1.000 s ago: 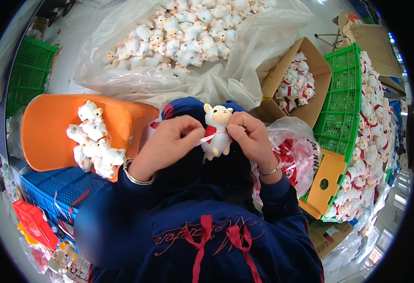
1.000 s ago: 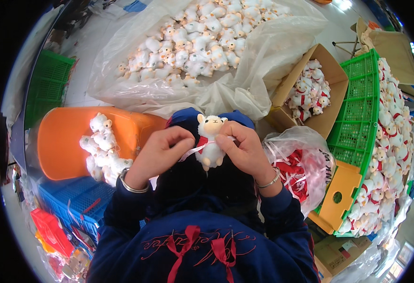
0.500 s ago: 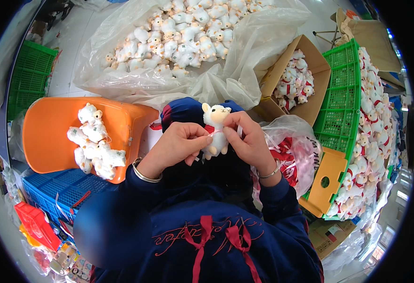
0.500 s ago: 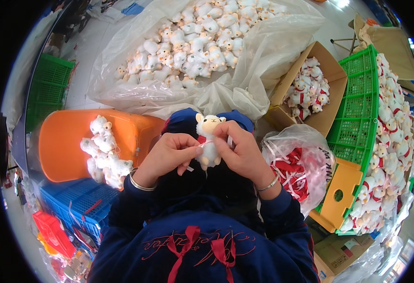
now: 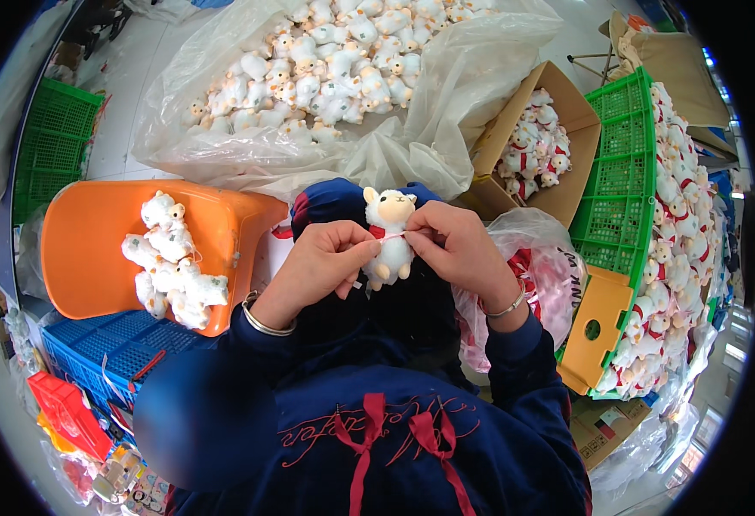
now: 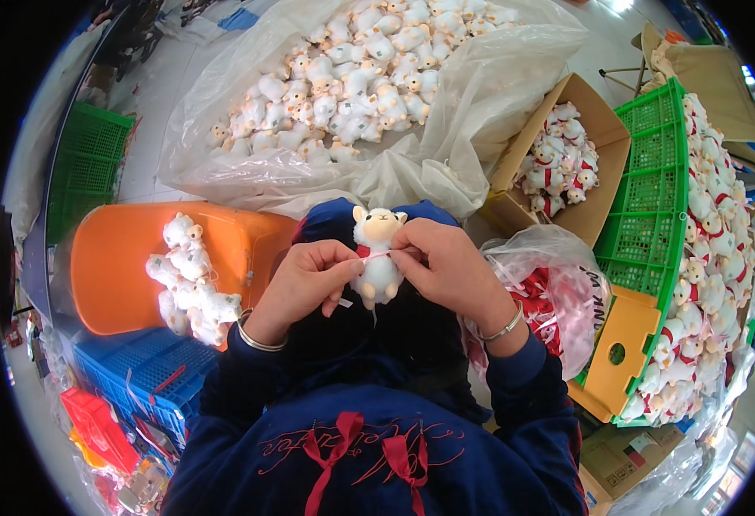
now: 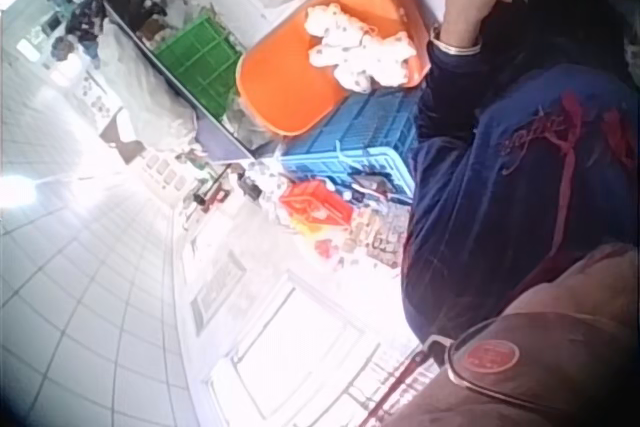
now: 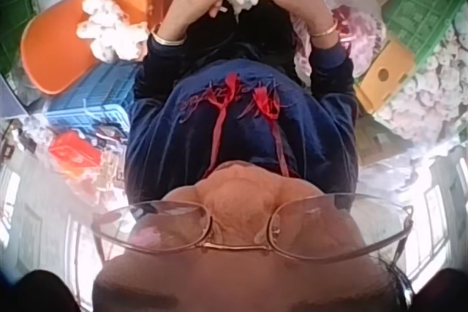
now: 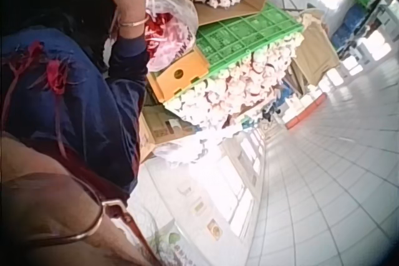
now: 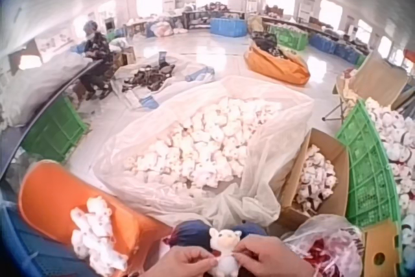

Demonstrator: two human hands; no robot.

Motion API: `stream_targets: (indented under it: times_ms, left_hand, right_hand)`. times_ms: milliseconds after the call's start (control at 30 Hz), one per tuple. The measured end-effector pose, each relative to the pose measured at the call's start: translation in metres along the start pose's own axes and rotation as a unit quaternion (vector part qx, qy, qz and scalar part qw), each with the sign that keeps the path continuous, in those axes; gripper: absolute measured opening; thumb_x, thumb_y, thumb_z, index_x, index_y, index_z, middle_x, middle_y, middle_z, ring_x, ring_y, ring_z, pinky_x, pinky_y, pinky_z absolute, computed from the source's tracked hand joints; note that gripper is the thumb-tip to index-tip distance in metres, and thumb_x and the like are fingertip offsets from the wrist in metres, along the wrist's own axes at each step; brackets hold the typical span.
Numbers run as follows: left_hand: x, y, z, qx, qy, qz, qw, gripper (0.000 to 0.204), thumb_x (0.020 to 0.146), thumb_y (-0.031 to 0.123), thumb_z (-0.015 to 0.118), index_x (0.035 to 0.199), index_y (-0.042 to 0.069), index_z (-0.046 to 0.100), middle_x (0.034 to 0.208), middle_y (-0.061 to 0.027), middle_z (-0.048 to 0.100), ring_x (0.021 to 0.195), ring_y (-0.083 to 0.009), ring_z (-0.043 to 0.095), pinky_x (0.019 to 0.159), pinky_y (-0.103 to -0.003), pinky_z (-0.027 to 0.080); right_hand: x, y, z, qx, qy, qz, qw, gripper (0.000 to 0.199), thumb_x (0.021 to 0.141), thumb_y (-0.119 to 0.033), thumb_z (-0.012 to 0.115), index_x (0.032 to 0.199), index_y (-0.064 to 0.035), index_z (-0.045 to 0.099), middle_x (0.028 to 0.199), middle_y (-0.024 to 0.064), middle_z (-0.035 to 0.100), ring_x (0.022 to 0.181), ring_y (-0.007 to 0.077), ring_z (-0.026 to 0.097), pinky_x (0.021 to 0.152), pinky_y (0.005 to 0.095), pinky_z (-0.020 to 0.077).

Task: The person sits on the floor and ties pink ribbons around the necks of small white stuffed toys. They pick up each toy, wrap the ribbon, and tie a knot before placing the finished toy on an orange chair.

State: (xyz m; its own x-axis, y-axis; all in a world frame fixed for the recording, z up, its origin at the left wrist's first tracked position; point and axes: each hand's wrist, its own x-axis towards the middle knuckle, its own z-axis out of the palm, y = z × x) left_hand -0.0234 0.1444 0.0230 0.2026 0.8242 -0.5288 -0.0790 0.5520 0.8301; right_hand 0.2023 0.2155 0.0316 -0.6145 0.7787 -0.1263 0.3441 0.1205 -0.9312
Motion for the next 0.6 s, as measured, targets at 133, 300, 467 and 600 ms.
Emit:
stream_targets:
  times_ms: [133, 300, 467, 600]
  left_hand:
    - [-0.001, -0.003, -0.005, 0.037, -0.009, 0.031, 0.999, 0.018, 0.100, 0.020, 0.068, 0.094, 0.003, 0.068, 0.062, 0.0030, 0.060, 0.046, -0.0029, 0.051, 0.043, -0.021, 0.037]
    - [-0.001, -0.007, -0.004, 0.014, 0.003, 0.056, 0.998, 0.015, 0.101, 0.018, 0.069, 0.095, 0.004, 0.069, 0.067, 0.0023, 0.062, 0.049, -0.0021, 0.050, 0.045, -0.018, 0.036]
    - [0.006, -0.006, 0.015, -0.016, 0.004, 0.114, 0.993, 0.014, 0.102, 0.016, 0.066, 0.100, 0.002, 0.071, 0.076, 0.0013, 0.067, 0.054, -0.0014, 0.053, 0.051, -0.017, 0.041]
    - [0.014, -0.009, 0.015, -0.039, -0.011, 0.113, 0.993, 0.015, 0.105, 0.015, 0.061, 0.107, 0.002, 0.070, 0.074, 0.0007, 0.065, 0.056, -0.0030, 0.055, 0.053, -0.018, 0.043]
  right_hand:
    - [0.002, 0.009, 0.001, 0.036, 0.024, 0.059, 0.997, 0.014, 0.093, -0.010, 0.071, 0.087, 0.0002, 0.064, 0.072, 0.0047, 0.063, 0.065, 0.0106, 0.056, 0.061, 0.0288, 0.0462]
    - [0.001, 0.017, 0.002, 0.024, 0.050, 0.108, 0.993, 0.018, 0.093, -0.015, 0.073, 0.087, -0.0002, 0.065, 0.067, 0.0011, 0.061, 0.063, 0.0080, 0.052, 0.058, 0.0273, 0.0442]
    - [0.003, 0.009, 0.009, 0.003, 0.066, 0.099, 0.993, 0.018, 0.093, -0.017, 0.073, 0.087, -0.0020, 0.066, 0.065, 0.0048, 0.061, 0.058, 0.0125, 0.053, 0.058, 0.0287, 0.0448]
    - [-0.001, -0.008, 0.008, -0.102, 0.043, 0.069, 0.991, 0.016, 0.092, -0.021, 0.071, 0.090, -0.0052, 0.067, 0.070, 0.0102, 0.065, 0.058, 0.0228, 0.060, 0.059, 0.0333, 0.0483]
